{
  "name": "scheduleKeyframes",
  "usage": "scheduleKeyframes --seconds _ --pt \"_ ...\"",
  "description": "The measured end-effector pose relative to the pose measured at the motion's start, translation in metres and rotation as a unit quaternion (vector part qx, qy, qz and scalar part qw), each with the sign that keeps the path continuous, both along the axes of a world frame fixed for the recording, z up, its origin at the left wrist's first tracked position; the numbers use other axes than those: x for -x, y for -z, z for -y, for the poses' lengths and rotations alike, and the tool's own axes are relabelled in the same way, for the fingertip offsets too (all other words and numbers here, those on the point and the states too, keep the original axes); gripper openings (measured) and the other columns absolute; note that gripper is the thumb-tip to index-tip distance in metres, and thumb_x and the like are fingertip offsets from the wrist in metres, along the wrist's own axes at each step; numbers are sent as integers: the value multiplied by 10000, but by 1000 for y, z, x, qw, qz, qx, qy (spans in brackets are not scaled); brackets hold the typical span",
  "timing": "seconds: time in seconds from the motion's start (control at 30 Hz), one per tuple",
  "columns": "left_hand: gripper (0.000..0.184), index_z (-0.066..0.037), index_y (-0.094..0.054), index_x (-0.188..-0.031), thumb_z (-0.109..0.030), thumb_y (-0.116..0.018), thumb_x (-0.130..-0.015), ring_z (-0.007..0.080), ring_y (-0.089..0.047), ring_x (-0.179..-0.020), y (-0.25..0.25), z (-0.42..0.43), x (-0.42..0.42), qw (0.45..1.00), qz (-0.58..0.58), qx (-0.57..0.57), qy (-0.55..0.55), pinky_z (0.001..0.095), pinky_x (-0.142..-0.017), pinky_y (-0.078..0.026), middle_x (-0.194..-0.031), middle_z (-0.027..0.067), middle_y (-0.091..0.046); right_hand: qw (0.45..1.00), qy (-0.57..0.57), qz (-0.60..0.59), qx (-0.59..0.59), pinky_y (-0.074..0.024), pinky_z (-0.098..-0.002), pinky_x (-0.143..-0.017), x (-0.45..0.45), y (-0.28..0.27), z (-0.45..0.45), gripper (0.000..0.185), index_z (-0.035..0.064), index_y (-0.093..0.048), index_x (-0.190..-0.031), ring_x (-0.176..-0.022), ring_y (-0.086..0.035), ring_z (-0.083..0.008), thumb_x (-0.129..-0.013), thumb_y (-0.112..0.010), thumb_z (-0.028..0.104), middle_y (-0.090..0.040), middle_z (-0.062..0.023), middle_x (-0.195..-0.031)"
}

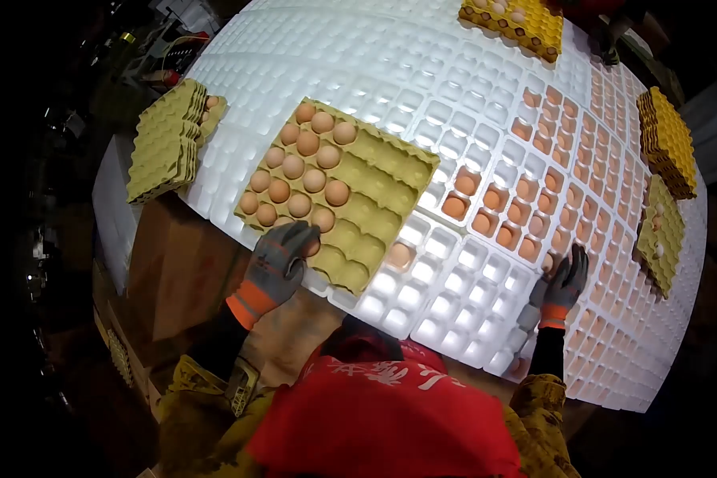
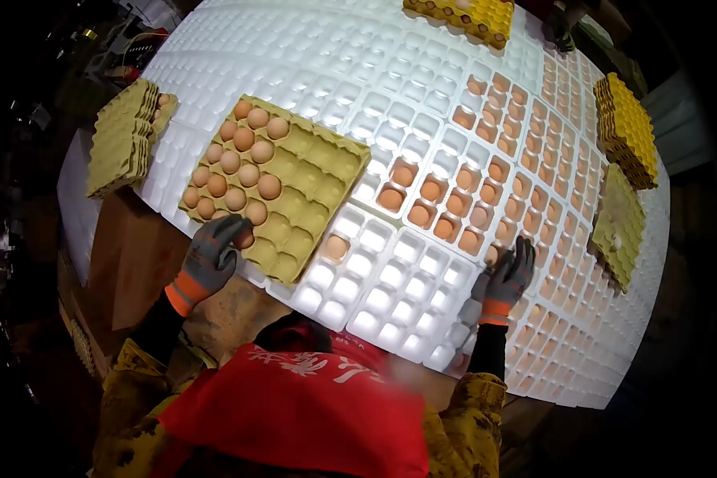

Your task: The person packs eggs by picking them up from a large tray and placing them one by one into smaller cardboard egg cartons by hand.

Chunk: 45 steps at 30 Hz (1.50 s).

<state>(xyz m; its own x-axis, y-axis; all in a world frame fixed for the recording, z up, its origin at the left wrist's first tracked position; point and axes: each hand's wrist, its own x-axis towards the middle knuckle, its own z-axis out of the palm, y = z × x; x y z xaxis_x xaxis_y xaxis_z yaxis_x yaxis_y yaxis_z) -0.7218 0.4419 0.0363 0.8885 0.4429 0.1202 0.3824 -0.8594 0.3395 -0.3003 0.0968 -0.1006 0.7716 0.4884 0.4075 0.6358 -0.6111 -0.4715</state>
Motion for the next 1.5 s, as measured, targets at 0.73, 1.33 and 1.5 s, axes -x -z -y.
scheduleKeyframes --seconds 0.73,1.33,1.5 --pt "497 -131 -635 -1198 -163 -796 -730 310 -641 -973 23 -77 32 968 -184 -125 119 402 -762 -541 -1131 115 -612 915 -352 -147 134 -532 -405 -919 255 -124 -289 454 49 -631 -1187 -1076 -639 -310 -833 -729 315 -619 -145 -1135" --pt "404 -211 -673 -1202 -114 -657 -810 332 -628 -935 15 -76 -11 967 -184 -179 -4 438 -731 -555 -1456 110 -505 873 -445 149 134 -535 -430 -765 200 -90 -391 156 161 -698 -1000 -905 -627 -318 -902 -583 199 -579 -123 -1201" --pt "463 -155 -685 -1182 -111 -763 -728 357 -628 -1079 6 -89 -13 988 -100 -107 41 432 -860 -544 -1359 145 -577 911 -297 -245 -150 -520 -423 -907 181 -117 -292 475 110 -651 -1138 -1076 -612 -340 -747 -835 307 -590 -152 -1161"
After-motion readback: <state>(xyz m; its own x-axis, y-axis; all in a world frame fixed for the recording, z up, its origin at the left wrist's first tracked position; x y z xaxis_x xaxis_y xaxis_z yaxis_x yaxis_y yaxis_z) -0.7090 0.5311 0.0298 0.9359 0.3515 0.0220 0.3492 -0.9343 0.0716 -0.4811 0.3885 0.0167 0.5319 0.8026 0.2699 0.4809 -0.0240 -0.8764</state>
